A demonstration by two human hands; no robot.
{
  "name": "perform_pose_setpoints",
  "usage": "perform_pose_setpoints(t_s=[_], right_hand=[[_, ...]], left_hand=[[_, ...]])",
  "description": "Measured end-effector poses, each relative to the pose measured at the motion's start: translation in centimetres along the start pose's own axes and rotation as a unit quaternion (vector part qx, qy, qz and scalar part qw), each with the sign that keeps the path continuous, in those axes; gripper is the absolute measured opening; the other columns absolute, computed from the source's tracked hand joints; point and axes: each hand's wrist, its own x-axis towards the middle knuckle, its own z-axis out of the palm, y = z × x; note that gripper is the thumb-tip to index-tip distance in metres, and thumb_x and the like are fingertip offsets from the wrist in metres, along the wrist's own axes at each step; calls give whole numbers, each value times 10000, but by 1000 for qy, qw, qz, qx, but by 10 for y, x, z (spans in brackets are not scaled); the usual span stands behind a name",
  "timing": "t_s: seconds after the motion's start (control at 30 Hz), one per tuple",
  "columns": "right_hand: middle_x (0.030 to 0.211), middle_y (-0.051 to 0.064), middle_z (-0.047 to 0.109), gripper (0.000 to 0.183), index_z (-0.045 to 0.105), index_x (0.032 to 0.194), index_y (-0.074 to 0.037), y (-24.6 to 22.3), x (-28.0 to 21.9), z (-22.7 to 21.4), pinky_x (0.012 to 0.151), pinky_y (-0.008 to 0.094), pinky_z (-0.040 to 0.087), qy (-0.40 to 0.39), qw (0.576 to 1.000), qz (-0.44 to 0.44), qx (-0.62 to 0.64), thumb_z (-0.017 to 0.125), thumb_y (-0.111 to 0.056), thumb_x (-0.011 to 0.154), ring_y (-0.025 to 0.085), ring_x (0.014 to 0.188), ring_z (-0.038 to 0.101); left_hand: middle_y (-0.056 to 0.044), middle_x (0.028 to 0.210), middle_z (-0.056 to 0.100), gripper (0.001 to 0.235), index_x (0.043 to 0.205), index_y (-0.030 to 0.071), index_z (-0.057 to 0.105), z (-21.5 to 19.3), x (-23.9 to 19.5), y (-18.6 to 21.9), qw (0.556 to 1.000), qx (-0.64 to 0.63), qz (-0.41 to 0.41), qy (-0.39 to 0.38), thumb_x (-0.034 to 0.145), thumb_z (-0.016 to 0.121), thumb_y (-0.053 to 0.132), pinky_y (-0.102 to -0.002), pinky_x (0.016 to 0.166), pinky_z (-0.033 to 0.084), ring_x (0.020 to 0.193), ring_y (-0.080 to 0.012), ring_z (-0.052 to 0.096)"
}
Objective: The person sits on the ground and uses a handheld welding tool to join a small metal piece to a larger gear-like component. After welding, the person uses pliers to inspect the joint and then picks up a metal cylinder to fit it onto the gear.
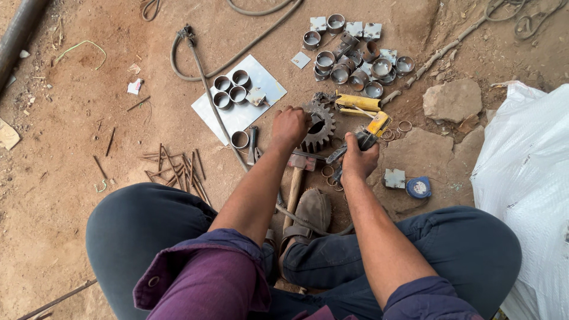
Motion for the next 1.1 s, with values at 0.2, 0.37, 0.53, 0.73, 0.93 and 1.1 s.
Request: perform_pose_setpoints(t_s=[0.2, 0.37, 0.53, 0.73, 0.93, 1.1], right_hand=[[893, 87, 654, 379, 544, 1031, -37, 1, 1, -2, 388, 274, 512, -16, 1000, 4, 2, 790, -251, 838, 130, 532, 627], [914, 78, 636, 358, 540, 1071, -54, 4, 3, -4, 400, 249, 516, -23, 1000, 14, -1, 772, -242, 874, 105, 537, 610], [903, 77, 642, 361, 540, 1052, -53, 0, 1, -2, 393, 258, 511, -18, 1000, 17, -2, 780, -238, 856, 110, 528, 612], [893, 79, 645, 376, 536, 1040, -49, 1, 1, -2, 398, 267, 508, -11, 1000, 9, 7, 789, -246, 844, 124, 526, 614], [896, 76, 648, 373, 538, 1034, -55, -2, 0, -2, 396, 269, 509, -14, 1000, 14, 13, 785, -253, 836, 117, 534, 624], [895, 69, 648, 369, 543, 1041, -57, -2, 1, -3, 396, 270, 501, -10, 1000, 18, 16, 786, -246, 838, 117, 538, 610]], left_hand=[[-13, 1029, 742, 270, 975, 192, 771, 5, 3, 3, 1000, 9, -6, -10, 986, 652, 435, -401, 937, 464, 1060, -184, 630], [-5, 987, 726, 201, 934, 202, 770, -17, 4, 10, 999, -28, 7, 16, 1004, 632, 332, -398, 944, 462, 1023, -188, 636], [-1, 980, 723, 145, 946, 204, 793, -34, -1, 17, 996, -42, 37, 62, 914, 686, 297, -421, 934, 453, 1037, -205, 635], [-2, 1010, 741, 166, 957, 190, 812, -31, -7, 16, 986, -100, 53, 121, 902, 720, 317, -430, 935, 462, 1057, -228, 645], [-5, 1053, 753, 193, 971, 184, 812, -31, -3, 24, 984, -118, 46, 123, 892, 744, 346, -434, 946, 471, 1074, -237, 645], [-13, 1092, 758, 230, 1010, 175, 807, -31, 0, 27, 981, -145, 66, 115, 882, 760, 359, -443, 977, 472, 1082, -252, 648]])
